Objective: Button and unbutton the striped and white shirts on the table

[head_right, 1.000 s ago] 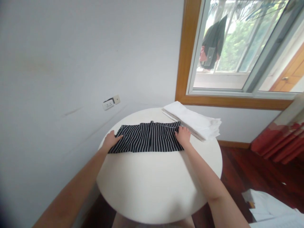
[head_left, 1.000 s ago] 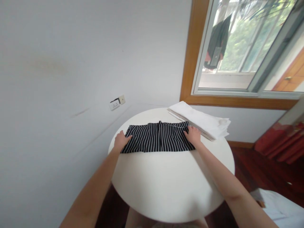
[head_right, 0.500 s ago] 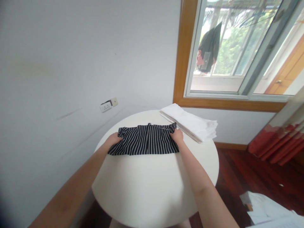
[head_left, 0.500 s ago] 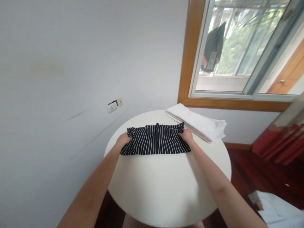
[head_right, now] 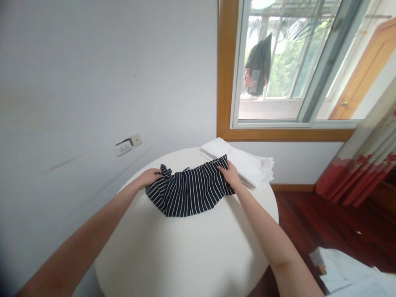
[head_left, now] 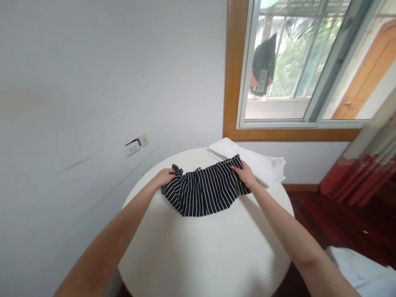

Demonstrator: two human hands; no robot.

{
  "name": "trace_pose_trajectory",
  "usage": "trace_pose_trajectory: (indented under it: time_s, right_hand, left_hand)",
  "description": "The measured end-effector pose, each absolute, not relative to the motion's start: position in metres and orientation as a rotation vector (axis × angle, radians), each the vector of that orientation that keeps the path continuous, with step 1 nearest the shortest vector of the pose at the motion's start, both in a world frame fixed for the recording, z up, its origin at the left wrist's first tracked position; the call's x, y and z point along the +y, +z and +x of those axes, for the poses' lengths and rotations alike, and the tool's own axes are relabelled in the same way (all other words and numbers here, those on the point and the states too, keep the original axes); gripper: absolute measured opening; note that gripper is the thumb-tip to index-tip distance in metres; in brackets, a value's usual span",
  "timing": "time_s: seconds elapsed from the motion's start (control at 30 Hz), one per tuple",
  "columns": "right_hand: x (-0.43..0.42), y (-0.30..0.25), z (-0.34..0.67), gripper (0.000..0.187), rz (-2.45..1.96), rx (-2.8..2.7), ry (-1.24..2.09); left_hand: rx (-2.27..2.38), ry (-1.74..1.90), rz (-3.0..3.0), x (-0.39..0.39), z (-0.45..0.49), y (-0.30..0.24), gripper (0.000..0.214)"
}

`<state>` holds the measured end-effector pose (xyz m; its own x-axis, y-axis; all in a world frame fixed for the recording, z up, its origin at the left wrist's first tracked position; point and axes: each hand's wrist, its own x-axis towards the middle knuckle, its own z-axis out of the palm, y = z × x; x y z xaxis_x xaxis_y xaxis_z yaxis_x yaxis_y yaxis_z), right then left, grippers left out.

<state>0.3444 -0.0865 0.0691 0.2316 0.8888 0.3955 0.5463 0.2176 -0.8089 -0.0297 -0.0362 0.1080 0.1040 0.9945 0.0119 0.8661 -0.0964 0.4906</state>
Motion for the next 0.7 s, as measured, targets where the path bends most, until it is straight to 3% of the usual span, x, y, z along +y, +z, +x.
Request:
trace_pose_trajectory:
  time_s: [0.17,0.37,0.7]
  right_hand:
    - [-0.109,0.106,0.384,0.04,-1.227,-1.425,0.505]
    - [-0.108,0.145,0.44,0.043,-1.112,-1.253,0.607]
    - [-0.059,0.157,0.519,0.041,-1.098,-0.887,0.129]
  left_hand:
    - [1.364,0.629,1.67,-0.044,0.013,0.15,0.031]
    - [1.139,0.752,1.599,-0.024,0.07,0.181,0.041]
    - [1.193,1.204,1.98,0.125,0.193,0.256,0.03]
